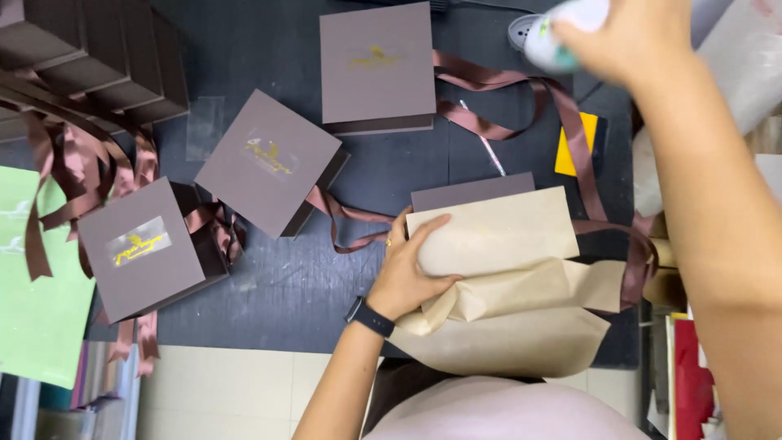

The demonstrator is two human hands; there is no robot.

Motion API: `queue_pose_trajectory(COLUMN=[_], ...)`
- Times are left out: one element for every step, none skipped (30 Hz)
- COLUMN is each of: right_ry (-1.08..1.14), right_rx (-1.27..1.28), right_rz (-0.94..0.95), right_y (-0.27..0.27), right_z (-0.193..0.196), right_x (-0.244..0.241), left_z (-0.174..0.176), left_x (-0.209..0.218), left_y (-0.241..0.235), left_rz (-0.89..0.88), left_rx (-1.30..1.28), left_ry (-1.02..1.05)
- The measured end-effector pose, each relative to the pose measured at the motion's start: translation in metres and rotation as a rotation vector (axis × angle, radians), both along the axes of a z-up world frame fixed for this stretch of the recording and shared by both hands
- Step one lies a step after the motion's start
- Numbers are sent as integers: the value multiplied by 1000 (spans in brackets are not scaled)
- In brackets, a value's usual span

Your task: Applying logo stickers to box lids and securing them with a handheld heat press.

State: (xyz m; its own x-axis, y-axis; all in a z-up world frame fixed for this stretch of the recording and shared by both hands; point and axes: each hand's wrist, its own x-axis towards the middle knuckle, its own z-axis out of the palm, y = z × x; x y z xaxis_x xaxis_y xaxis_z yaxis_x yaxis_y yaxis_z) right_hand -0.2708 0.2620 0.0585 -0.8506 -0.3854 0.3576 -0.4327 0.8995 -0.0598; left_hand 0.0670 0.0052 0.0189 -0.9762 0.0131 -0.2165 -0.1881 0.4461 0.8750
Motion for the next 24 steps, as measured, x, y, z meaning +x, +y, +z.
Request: queue_pose_trajectory(right_ry=[-101, -198, -191, -262, -333, -328, -361, -397, -394, -375, -356, -353, -313, -274, -272, -259, -245, -243, -243, -246, -246, -227, -208, -205], right_rx=[40, 75, 81, 33, -15, -10, -41, -72, -67, -80, -93, -87, -95, -103, -98, -124, -151, -145, -151, -160, -158, -123, -88, -83], right_rz=[56, 111, 104, 159, 214, 209, 230, 254, 252, 235, 217, 217, 216, 217, 220, 213, 206, 203, 210, 223, 226, 214, 202, 200], right_y=[-5, -12, -20, -29, -39, -44, -49, -55, -53, -52, -51, -49, -46, -43, -47, -50, -52, -57, -61, -69, -64, -60, -55, -56], right_z=[22, 44, 43, 41, 38, 33, 26, 19, 12, 5, -2, -6, -11, -15, -18, -21, -24, -18, -13, -9, -12, -16, -20, -19], right_x=[38, 77, 112, 146, 179, 196, 213, 230, 235, 239, 244, 241, 238, 235, 231, 229, 226, 232, 238, 244, 243, 241, 240, 237], left_z=[-1, -3, 1, 4, 7, 6, 5, 4, -2, -8, -14, -15, -15, -15, -16, -18, -20, -18, -16, -14, -14, -15, -16, -18], left_x=[-1, -3, -3, -4, -6, -5, -5, -4, -6, -7, -9, -8, -8, -8, -9, -8, -8, -9, -10, -9, -10, -10, -11, -12], left_y=[-1, -3, -3, -4, -5, -6, -7, -9, -9, -10, -11, -11, -11, -11, -12, -12, -12, -11, -11, -12, -13, -13, -13, -13], left_rz=[-15, -30, -35, -24, -13, -17, -30, -39, -40, -48, -56, -55, -58, -58, -54, -57, -60, -63, -71, -73, -70, -73, -76, -78], left_rx=[-23, -49, -43, -37, -31, -26, -30, -35, -30, -42, -54, -49, -55, -63, -58, -66, -74, -68, -73, -80, -79, -83, -87, -82], left_ry=[17, 38, 45, 2, -41, -35, -37, -41, -37, -10, 17, 20, 18, 14, 17, 25, 34, 37, 21, 2, 3, 2, 1, 5])
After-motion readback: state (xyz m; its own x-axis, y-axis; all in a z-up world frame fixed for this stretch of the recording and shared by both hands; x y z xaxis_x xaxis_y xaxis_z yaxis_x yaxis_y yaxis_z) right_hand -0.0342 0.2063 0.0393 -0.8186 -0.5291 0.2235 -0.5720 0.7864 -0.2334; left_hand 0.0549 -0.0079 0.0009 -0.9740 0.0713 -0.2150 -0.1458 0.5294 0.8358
